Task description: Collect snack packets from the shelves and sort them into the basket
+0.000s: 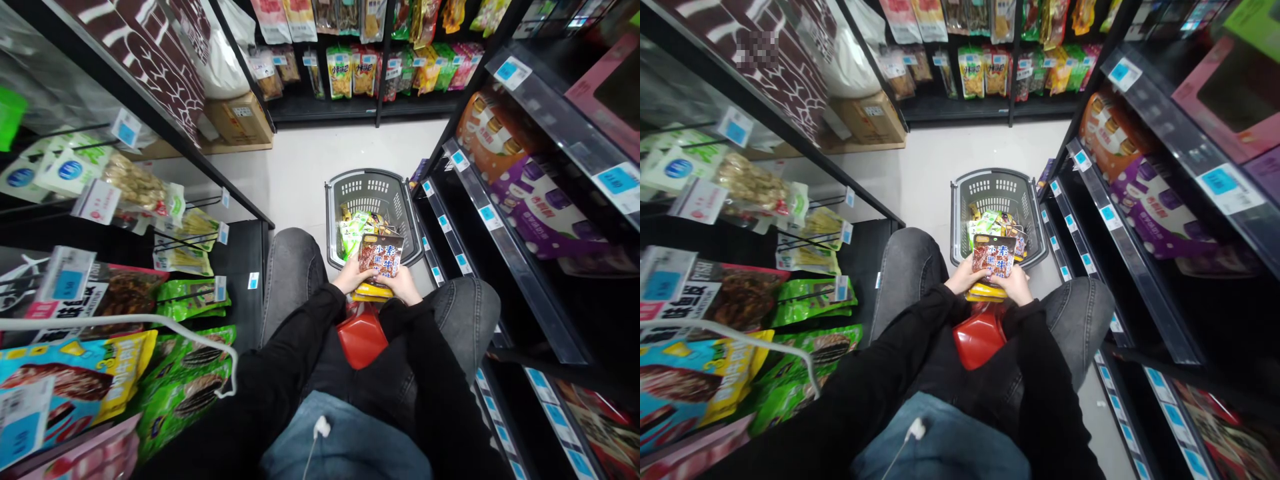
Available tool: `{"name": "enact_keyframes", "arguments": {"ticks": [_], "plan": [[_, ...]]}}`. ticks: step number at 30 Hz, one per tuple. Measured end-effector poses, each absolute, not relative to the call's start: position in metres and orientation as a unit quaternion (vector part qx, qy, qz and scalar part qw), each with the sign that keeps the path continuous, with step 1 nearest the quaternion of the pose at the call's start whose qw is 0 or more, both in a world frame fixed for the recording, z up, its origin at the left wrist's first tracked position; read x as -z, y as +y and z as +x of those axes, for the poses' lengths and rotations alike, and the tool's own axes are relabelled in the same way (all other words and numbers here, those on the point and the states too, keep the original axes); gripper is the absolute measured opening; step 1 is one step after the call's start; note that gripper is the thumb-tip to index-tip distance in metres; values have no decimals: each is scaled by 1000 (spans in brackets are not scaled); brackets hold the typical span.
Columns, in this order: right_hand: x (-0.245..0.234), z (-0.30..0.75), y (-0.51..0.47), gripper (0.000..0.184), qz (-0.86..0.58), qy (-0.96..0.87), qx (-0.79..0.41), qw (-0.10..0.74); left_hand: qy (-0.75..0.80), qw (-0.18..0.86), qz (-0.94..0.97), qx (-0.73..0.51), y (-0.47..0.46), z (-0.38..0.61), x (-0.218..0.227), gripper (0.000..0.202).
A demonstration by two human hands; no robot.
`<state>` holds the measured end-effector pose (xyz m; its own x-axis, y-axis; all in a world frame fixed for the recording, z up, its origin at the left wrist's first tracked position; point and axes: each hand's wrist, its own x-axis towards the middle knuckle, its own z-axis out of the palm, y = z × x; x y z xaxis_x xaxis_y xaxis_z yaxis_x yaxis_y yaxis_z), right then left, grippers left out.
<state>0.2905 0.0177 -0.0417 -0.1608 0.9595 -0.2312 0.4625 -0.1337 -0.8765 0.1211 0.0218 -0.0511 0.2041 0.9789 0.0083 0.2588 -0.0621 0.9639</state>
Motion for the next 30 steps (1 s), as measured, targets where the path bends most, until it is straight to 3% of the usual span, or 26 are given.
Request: {"name": "enact_keyframes", "arguments": {"ticks": [8, 16, 21, 26, 30], "plan": [[42, 285, 18, 34, -618, -604, -421, 276, 505, 512, 564, -406, 22, 123, 53, 44], [43, 299, 22, 30, -535, -626, -500, 269, 472, 559, 550, -403, 21, 123, 50, 54], [45, 291, 23, 31, -576, -608, -467, 283, 501, 537, 536, -417, 22, 124, 54, 56], [44, 292, 29, 40, -564, -520, -507, 393, 514, 529, 531, -416, 25, 114, 46, 42], [45, 330, 55, 50, -596, -475, -448, 468, 547, 531, 485, -429, 30, 106, 41, 32]]}}
